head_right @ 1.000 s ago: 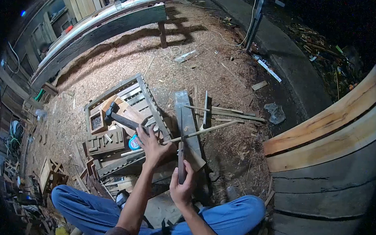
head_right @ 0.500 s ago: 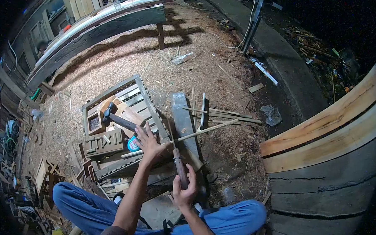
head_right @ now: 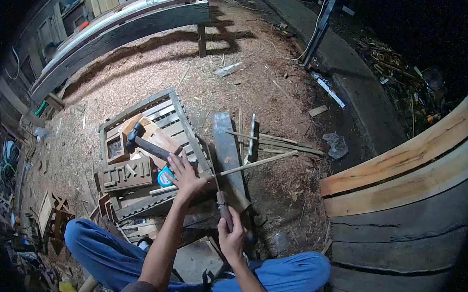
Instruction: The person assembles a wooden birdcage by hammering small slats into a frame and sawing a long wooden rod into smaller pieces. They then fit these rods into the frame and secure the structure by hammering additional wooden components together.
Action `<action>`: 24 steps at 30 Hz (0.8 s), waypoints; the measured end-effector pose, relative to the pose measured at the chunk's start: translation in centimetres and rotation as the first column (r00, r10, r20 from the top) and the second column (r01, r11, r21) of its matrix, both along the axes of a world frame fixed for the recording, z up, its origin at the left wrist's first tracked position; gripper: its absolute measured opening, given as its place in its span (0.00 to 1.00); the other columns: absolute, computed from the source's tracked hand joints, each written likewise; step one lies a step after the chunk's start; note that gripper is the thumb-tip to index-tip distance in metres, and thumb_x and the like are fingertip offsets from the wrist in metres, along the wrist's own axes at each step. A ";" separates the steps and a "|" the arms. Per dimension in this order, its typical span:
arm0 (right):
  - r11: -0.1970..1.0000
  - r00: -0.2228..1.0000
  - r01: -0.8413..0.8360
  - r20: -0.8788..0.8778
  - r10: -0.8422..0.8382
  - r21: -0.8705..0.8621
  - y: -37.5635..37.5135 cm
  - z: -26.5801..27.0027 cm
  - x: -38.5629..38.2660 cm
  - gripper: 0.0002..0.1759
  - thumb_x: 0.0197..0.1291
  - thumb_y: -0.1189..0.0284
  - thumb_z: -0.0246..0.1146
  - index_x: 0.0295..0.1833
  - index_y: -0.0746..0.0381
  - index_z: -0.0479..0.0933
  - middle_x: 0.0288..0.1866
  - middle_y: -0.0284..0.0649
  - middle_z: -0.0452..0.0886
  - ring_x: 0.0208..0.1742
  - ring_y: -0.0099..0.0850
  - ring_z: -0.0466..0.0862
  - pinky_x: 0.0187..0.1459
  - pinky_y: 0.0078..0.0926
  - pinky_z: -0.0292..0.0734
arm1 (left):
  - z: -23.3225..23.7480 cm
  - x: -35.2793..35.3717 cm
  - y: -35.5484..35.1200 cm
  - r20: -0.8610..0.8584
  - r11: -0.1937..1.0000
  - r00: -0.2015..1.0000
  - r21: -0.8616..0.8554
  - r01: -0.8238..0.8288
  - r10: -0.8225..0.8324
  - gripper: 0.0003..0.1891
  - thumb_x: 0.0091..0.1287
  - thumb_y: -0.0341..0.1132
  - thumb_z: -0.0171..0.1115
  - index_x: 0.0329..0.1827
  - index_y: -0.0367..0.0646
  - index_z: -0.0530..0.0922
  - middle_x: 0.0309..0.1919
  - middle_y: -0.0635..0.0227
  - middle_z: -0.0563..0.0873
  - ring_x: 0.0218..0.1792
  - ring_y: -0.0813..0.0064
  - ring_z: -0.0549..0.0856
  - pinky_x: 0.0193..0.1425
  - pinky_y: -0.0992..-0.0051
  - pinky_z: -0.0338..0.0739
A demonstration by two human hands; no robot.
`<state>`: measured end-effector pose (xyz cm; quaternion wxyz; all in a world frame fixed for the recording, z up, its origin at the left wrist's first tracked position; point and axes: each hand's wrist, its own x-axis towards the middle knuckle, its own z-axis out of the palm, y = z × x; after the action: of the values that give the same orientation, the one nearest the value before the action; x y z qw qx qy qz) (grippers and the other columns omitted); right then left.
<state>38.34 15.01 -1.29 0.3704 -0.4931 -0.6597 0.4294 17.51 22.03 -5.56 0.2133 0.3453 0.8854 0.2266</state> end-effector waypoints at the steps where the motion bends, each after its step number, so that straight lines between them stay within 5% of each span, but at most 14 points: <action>1: 1.000 1.000 0.000 0.001 0.000 0.001 -0.1 0.2 -0.1 0.25 0.74 0.64 0.65 0.69 0.68 0.77 0.54 0.56 0.89 0.54 0.49 0.91 0.54 0.42 0.84 | 0.1 -0.1 0.1 -0.003 1.000 1.000 0.021 -0.016 0.016 0.78 0.44 0.62 0.82 0.89 0.41 0.36 0.87 0.38 0.27 0.87 0.42 0.24 0.78 0.25 0.21; 13: 0.999 1.000 0.021 0.018 -0.022 0.049 -0.5 -0.3 0.0 0.22 0.71 0.67 0.68 0.65 0.69 0.80 0.53 0.56 0.89 0.52 0.50 0.92 0.51 0.42 0.85 | 0.5 0.2 -0.1 0.021 0.998 0.999 0.044 -0.045 0.044 0.76 0.46 0.58 0.83 0.89 0.39 0.38 0.87 0.40 0.28 0.87 0.46 0.25 0.80 0.29 0.21; 15: 1.000 0.996 0.027 0.081 -0.027 0.006 -0.5 0.0 0.3 0.21 0.74 0.67 0.66 0.65 0.70 0.79 0.51 0.53 0.90 0.52 0.41 0.92 0.53 0.37 0.84 | 0.6 0.3 0.0 0.024 0.998 0.999 0.053 -0.045 0.044 0.76 0.46 0.58 0.84 0.89 0.39 0.38 0.87 0.39 0.28 0.87 0.45 0.25 0.80 0.29 0.21; 21: 0.999 0.994 0.035 0.102 -0.036 0.005 -0.6 0.3 0.2 0.20 0.74 0.69 0.67 0.64 0.70 0.80 0.48 0.51 0.91 0.50 0.39 0.92 0.52 0.36 0.84 | 0.6 0.6 -0.7 0.015 0.993 0.999 0.116 -0.036 0.035 0.74 0.47 0.55 0.86 0.89 0.45 0.39 0.87 0.39 0.27 0.87 0.45 0.25 0.79 0.27 0.22; 23: 0.998 0.994 0.054 0.092 -0.055 0.017 -0.7 -0.2 0.1 0.20 0.73 0.68 0.68 0.63 0.68 0.81 0.47 0.53 0.91 0.49 0.45 0.92 0.49 0.39 0.85 | 0.6 0.8 -1.2 -0.031 0.981 0.999 0.195 -0.001 0.007 0.59 0.50 0.51 0.85 0.86 0.52 0.59 0.87 0.40 0.29 0.88 0.45 0.27 0.79 0.27 0.23; 24: 0.997 0.994 0.078 0.078 -0.080 0.025 -0.7 -0.5 0.0 0.20 0.71 0.66 0.68 0.62 0.66 0.83 0.46 0.54 0.90 0.47 0.52 0.92 0.45 0.42 0.86 | 0.7 1.0 -1.4 -0.029 0.980 1.000 0.197 -0.004 0.009 0.59 0.50 0.51 0.85 0.86 0.52 0.59 0.87 0.40 0.29 0.88 0.45 0.27 0.79 0.27 0.23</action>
<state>38.29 14.33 -1.79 0.3663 -0.5314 -0.6583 0.3875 18.54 20.61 -4.90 0.1642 0.3651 0.8628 0.3086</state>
